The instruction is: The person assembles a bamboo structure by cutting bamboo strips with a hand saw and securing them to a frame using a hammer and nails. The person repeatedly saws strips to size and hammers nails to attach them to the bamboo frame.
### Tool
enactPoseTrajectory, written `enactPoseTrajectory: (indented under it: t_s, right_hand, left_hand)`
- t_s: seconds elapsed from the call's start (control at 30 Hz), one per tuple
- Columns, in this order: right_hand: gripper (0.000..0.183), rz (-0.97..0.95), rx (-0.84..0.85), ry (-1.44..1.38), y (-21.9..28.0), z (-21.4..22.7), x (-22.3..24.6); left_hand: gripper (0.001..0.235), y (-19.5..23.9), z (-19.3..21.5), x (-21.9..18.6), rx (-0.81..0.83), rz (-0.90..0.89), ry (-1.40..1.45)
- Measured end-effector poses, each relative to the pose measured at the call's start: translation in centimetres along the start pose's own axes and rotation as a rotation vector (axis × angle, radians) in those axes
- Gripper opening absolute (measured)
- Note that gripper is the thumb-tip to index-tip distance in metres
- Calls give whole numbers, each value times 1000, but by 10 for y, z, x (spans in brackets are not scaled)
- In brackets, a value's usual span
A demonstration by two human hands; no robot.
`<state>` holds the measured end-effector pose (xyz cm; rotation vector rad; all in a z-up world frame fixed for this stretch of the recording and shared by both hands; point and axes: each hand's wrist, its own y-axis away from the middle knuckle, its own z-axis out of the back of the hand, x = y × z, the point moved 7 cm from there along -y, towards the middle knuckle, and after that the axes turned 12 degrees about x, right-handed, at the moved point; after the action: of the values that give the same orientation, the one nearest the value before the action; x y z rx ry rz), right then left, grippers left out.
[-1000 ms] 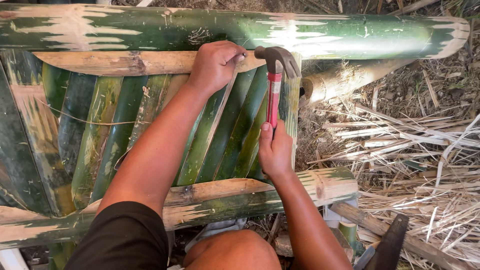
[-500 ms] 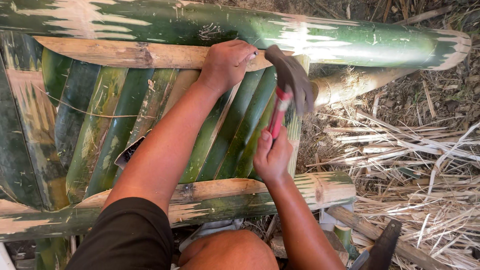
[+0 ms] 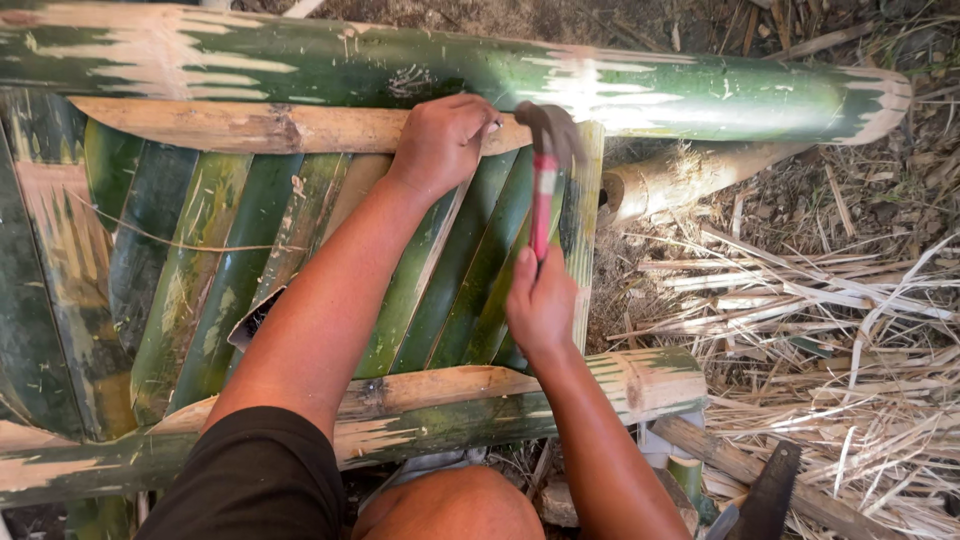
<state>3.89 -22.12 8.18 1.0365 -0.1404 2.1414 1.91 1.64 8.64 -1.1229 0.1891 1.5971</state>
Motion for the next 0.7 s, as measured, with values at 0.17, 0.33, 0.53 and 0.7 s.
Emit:
enactPoseTrajectory:
  t_s: [0.17, 0.33, 0.53, 0.7]
  right_hand:
    - [27, 214, -72, 103, 7, -1, 9]
    - [33, 18, 191, -23, -24, 13, -30]
    - [38, 546, 256, -67, -56, 74, -45]
    - [42, 677, 263, -14, -79, 80, -46]
  left_hand:
    - [8, 5, -2, 2, 29, 8, -14]
    - [9, -5, 3, 0, 33, 43, -4]
    - [7, 7, 2, 63, -329, 664, 468]
    - [9, -3, 10, 52, -389, 271, -11]
